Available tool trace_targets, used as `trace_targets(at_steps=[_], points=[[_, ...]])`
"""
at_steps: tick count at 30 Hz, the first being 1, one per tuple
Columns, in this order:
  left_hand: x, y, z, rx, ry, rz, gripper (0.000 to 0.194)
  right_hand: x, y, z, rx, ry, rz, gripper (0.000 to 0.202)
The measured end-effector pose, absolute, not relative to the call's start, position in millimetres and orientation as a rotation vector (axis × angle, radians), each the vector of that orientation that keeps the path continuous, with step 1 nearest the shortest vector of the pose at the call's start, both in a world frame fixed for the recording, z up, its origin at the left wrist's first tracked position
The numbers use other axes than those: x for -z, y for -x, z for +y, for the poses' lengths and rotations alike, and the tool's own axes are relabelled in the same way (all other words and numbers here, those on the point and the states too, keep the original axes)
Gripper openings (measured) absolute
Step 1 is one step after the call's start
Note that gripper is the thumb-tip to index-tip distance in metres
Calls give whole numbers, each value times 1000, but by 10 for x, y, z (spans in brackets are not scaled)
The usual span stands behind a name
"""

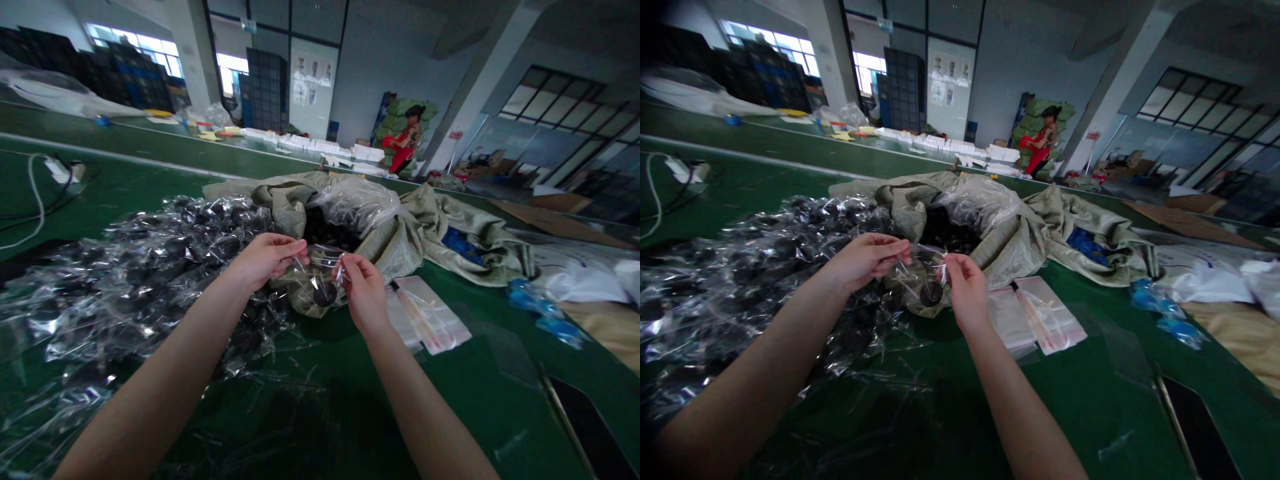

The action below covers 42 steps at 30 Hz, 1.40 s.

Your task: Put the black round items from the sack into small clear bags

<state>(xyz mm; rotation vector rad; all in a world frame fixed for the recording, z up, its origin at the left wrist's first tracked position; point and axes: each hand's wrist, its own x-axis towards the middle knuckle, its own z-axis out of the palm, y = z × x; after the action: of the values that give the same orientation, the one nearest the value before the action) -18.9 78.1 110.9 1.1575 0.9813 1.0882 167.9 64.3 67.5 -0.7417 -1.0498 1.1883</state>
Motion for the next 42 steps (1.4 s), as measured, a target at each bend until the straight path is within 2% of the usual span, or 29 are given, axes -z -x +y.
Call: trace_targets(at_steps=[15,18,20,23,26,30,37,42], points=[[-1081,206,812,-1044,-1260,1077,31,-666,-1670,638,-1184,783,-1047,19],[-1081,189,795,-1108,-1578,1399,30,-664,-1662,629,-1173,821,-1083,19],[-1082,150,750,-1303,-1877,1606,25,-656,-1659,622,-1147,878,-1122,19],[-1080,57,642,-1473,-2353,1486,21,-641,-1668,615,-1108,936,-1194,20],[-1056,-30,552,-1259,-2679,1260,24,-638,-1692,605,-1070,949,-1314,21],[-1006,-73,534,-1080,-2800,1345,26,-672,-1731,576,-970,979,-1519,19],[-1016,-93,531,-887,-2892,1476,25,-733,-1762,528,-551,1119,-1876,19],[-969,-100,575,-910,-2924,1543,25,-727,-1746,516,-509,1107,-1890,20]])
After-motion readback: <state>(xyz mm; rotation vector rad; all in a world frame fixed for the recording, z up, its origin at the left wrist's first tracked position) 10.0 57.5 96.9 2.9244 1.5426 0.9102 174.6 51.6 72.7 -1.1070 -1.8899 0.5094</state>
